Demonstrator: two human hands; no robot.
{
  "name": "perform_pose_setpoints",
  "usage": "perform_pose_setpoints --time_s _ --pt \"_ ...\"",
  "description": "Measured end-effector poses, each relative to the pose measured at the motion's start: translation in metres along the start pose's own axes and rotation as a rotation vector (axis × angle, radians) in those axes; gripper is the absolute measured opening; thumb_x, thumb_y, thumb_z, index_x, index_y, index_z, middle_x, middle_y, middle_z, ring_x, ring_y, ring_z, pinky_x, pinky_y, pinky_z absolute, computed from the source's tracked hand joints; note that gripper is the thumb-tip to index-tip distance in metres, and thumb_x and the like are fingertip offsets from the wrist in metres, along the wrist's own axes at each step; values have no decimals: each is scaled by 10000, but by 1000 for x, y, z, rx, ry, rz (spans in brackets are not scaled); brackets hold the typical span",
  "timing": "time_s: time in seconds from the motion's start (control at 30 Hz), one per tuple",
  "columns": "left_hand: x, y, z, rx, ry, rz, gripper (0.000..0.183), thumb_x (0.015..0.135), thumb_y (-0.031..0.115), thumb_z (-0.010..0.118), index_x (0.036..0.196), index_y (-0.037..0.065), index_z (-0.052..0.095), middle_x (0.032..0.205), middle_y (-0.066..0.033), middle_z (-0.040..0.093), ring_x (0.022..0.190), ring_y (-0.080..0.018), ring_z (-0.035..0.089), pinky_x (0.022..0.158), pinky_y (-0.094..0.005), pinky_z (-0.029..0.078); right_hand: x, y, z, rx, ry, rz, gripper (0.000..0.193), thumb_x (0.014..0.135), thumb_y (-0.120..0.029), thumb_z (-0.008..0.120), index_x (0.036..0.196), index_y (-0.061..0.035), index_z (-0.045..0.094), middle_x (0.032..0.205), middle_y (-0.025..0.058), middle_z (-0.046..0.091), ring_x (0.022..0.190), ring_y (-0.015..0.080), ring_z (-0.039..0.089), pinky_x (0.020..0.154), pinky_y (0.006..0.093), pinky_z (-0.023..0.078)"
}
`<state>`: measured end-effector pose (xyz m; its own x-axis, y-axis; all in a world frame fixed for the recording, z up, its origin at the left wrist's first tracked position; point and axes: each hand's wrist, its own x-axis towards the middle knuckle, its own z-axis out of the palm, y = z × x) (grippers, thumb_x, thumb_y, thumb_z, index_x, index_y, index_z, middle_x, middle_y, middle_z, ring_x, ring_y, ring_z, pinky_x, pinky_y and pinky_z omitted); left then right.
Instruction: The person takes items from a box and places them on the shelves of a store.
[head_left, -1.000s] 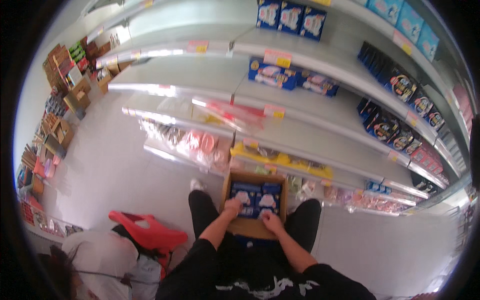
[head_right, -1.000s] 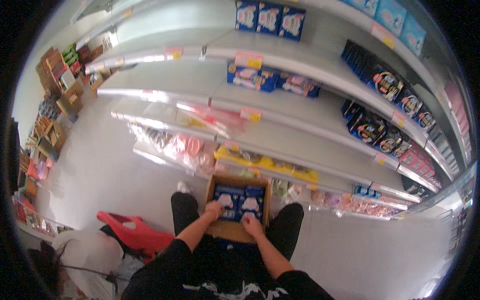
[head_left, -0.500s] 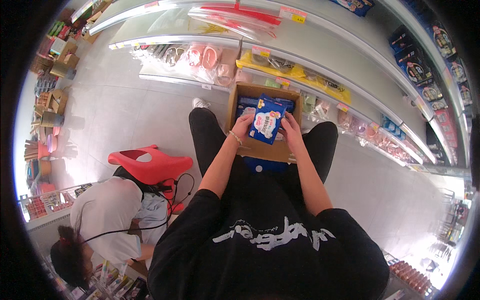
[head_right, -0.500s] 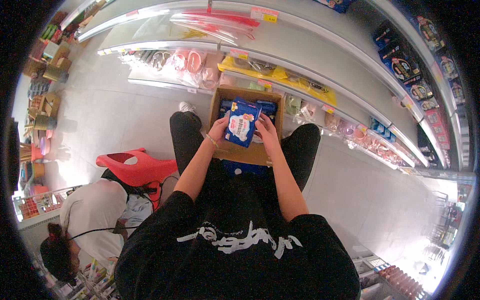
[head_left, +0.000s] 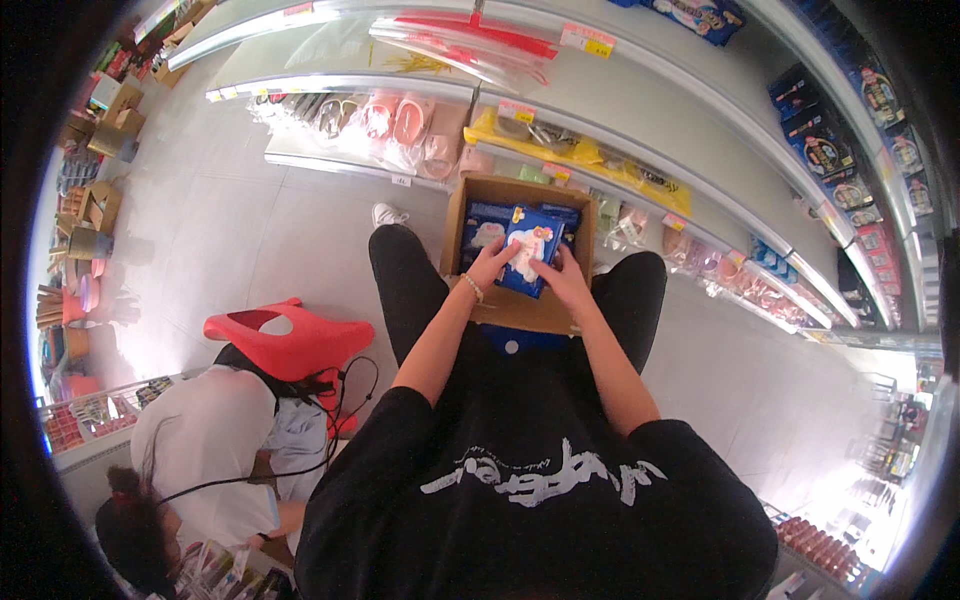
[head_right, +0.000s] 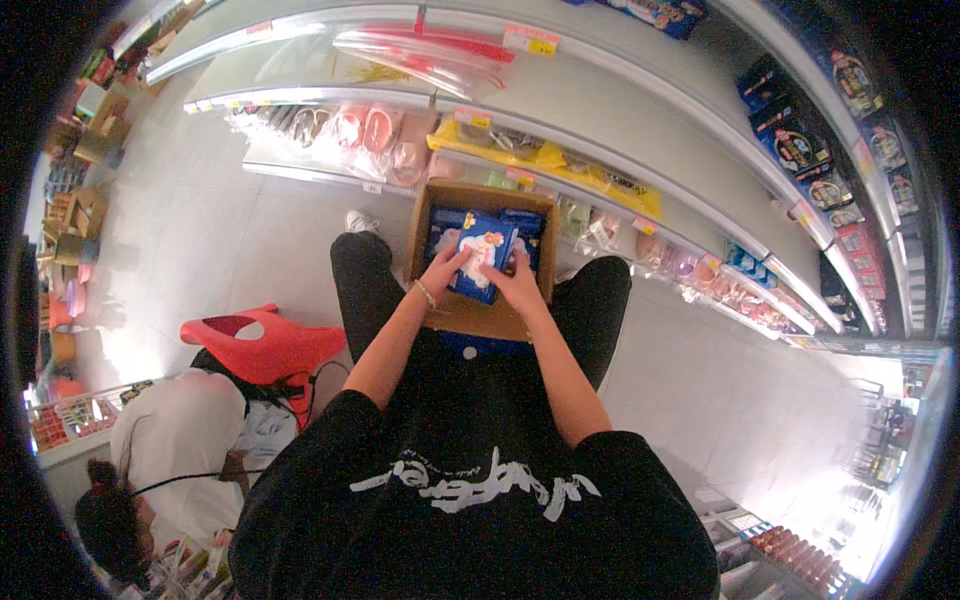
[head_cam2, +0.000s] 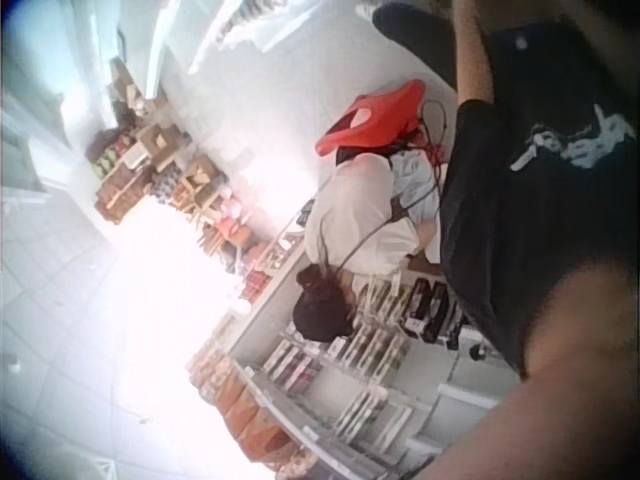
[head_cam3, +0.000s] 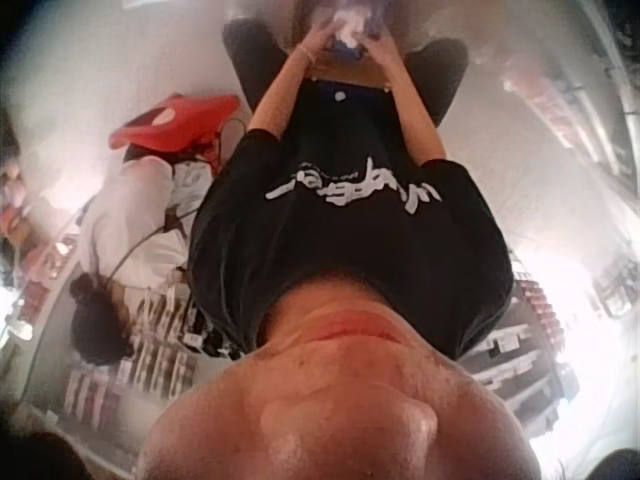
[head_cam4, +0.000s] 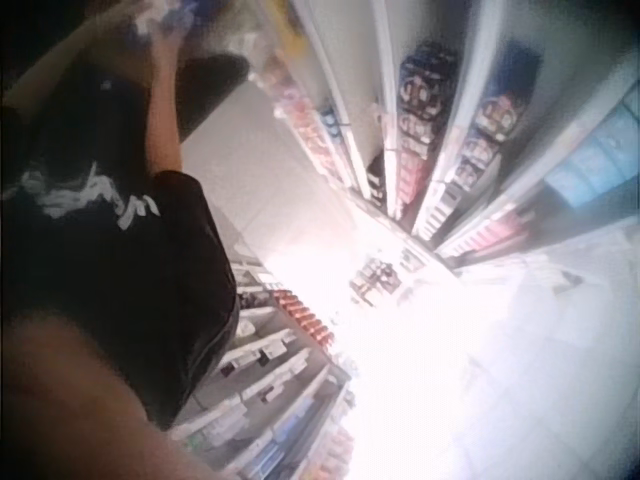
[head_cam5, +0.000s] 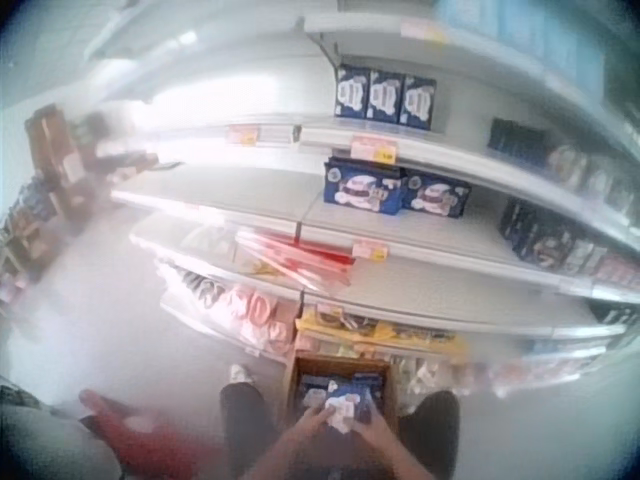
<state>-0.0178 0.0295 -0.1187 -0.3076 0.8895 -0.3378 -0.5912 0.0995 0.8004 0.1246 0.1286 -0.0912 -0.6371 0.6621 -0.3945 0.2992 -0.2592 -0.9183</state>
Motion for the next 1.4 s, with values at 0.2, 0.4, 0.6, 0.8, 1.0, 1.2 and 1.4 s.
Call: perform_pose_setpoints --time_s 0.2,0.4,0.6,0.8,1.0,1.2,1.4 --pt "12 -18 -7 -371 -82 -96 493 869 470 445 1169 80 485 1056 -43 568 948 -185 556 802 -331 443 -9 -56 -11 -200 -14 -98 669 667 -258 741 1180 41 432 1056 144 567 954 220 553 825 321 436" --pt "15 -12 -15 -115 22 -160 525 858 508 426 1159 83 489 995 -89 604 888 -206 586 739 -337 453 -68 -231 -57 -726 329 -883 575 636 -120 748 1136 -18 482 1114 149 531 1045 243 513 893 343 408" --pt "27 -28 -16 48 94 -219 452 839 450 517 1110 89 518 938 -70 617 802 -168 595 684 -316 460 -97 -394 -99 -513 778 -1234 557 686 -78 717 1164 8 444 1145 137 500 1031 206 491 892 332 393" --pt "12 -6 -3 360 97 -229 383 850 394 529 991 39 563 886 -62 619 753 -149 581 668 -273 455 -20 -521 -133 -1249 876 -1436 570 728 -194 672 1215 -39 420 1116 179 515 1056 321 479 902 393 364" --pt "28 -33 -14 488 48 -169 389 846 348 551 1000 -9 557 859 -81 620 746 -152 586 676 -274 471 92 -588 -201 -1323 1032 -1131 614 737 -308 656 1235 -42 415 1106 201 525 1023 328 502 856 399 400" --pt "20 -36 -24 676 104 -171 405 824 386 560 1000 23 590 854 -100 631 753 -184 594 678 -287 470 167 -621 -196 -378 592 -596 481 809 -341 600 1190 -91 447 1148 77 518 1015 215 520 825 439 422" --pt "19 -21 -17 877 81 -178 393 797 386 577 1005 53 597 873 -129 641 826 -268 603 723 -336 475 244 -632 -270 -943 931 -690 590 782 -378 606 1236 -49 422 1224 133 483 1103 271 483 868 359 412"
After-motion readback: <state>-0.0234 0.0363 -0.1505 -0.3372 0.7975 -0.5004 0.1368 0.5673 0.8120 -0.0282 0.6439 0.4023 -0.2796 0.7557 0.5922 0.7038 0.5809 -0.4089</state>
